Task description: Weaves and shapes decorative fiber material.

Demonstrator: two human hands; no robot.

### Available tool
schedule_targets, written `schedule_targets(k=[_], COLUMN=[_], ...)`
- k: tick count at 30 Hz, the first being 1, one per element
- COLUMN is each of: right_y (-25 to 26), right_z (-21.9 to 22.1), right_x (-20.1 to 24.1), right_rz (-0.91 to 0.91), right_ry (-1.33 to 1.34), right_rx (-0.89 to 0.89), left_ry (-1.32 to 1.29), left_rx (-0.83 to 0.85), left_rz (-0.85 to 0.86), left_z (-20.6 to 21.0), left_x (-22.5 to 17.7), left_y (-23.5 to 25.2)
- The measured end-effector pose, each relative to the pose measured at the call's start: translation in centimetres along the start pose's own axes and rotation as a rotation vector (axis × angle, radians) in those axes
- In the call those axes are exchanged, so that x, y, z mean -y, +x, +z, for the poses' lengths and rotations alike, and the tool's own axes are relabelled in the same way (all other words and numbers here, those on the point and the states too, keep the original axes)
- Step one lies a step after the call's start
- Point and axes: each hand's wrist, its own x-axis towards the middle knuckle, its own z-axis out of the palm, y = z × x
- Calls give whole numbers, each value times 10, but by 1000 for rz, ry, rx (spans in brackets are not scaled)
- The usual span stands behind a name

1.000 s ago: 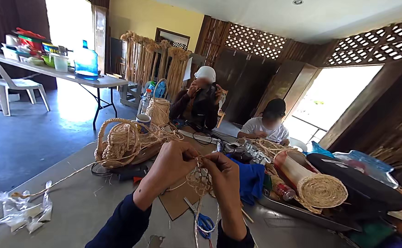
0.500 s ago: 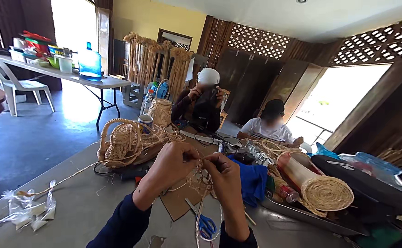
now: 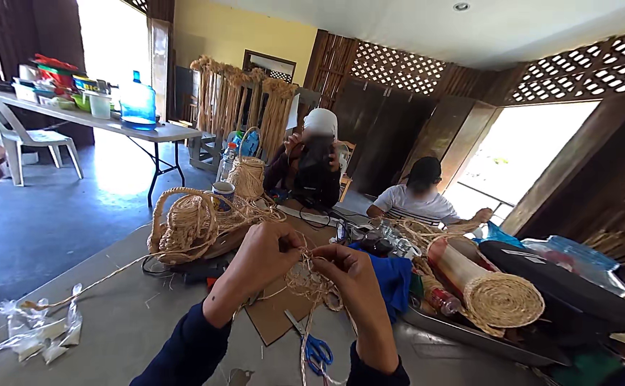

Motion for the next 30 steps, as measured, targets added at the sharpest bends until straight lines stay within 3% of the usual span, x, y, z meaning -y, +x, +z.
schedule_targets(k=[13, 30], right_y=[0, 1], right_z=[3, 15], right_x=[1, -3], right_rz=[-17, -129], right_ry=[64, 118], right_rx=[48, -81], left_ry=[29, 286], left_rx=[50, -124], left_rz=[129, 186], left_z=[3, 15], left_x=[4, -6], left_y=[-1, -14])
